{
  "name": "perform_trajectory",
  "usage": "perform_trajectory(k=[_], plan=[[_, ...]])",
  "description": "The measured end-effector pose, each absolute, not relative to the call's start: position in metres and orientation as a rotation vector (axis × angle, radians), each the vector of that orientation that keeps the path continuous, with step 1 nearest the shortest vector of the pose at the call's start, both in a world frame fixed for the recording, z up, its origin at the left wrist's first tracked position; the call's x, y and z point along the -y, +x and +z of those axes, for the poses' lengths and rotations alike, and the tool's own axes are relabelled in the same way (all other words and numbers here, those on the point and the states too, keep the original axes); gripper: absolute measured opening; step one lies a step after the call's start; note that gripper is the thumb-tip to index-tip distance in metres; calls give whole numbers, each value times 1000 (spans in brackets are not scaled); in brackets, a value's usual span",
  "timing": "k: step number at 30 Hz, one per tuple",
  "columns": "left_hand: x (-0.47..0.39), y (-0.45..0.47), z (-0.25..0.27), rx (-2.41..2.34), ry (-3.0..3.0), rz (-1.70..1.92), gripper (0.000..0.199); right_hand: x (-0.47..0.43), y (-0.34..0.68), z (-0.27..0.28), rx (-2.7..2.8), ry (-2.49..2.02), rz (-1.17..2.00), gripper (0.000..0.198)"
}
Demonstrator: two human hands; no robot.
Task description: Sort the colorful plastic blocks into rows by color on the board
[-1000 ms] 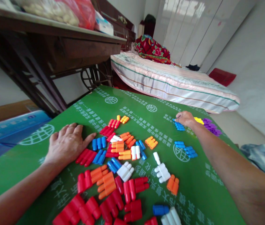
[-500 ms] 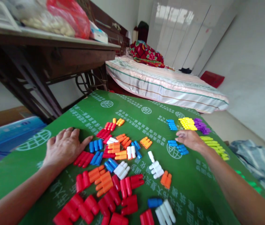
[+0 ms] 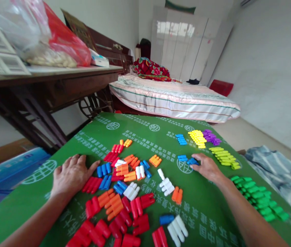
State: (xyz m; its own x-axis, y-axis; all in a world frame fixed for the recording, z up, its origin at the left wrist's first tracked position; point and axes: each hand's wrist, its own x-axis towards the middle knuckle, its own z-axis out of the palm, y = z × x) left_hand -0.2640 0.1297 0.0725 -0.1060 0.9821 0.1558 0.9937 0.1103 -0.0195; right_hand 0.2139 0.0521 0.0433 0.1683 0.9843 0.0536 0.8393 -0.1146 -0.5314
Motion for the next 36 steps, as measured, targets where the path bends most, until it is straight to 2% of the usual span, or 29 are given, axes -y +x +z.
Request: perform_trajectory(k=[11, 22, 31, 36], plan=[[-130, -267, 71, 2215, -2011, -116, 72, -58, 194, 55, 1778, -2154, 345, 46], [-130, -268, 72, 2207, -2006, -114, 72, -68, 165, 66, 1964, -2216, 189, 35], [-131, -268, 69, 2207, -2003, -121, 74, -104, 198, 61, 1936, -2261, 154, 25], [-131, -268, 68, 2228, -1997, -119, 75, -124, 209, 58, 1875, -2286, 141, 32]])
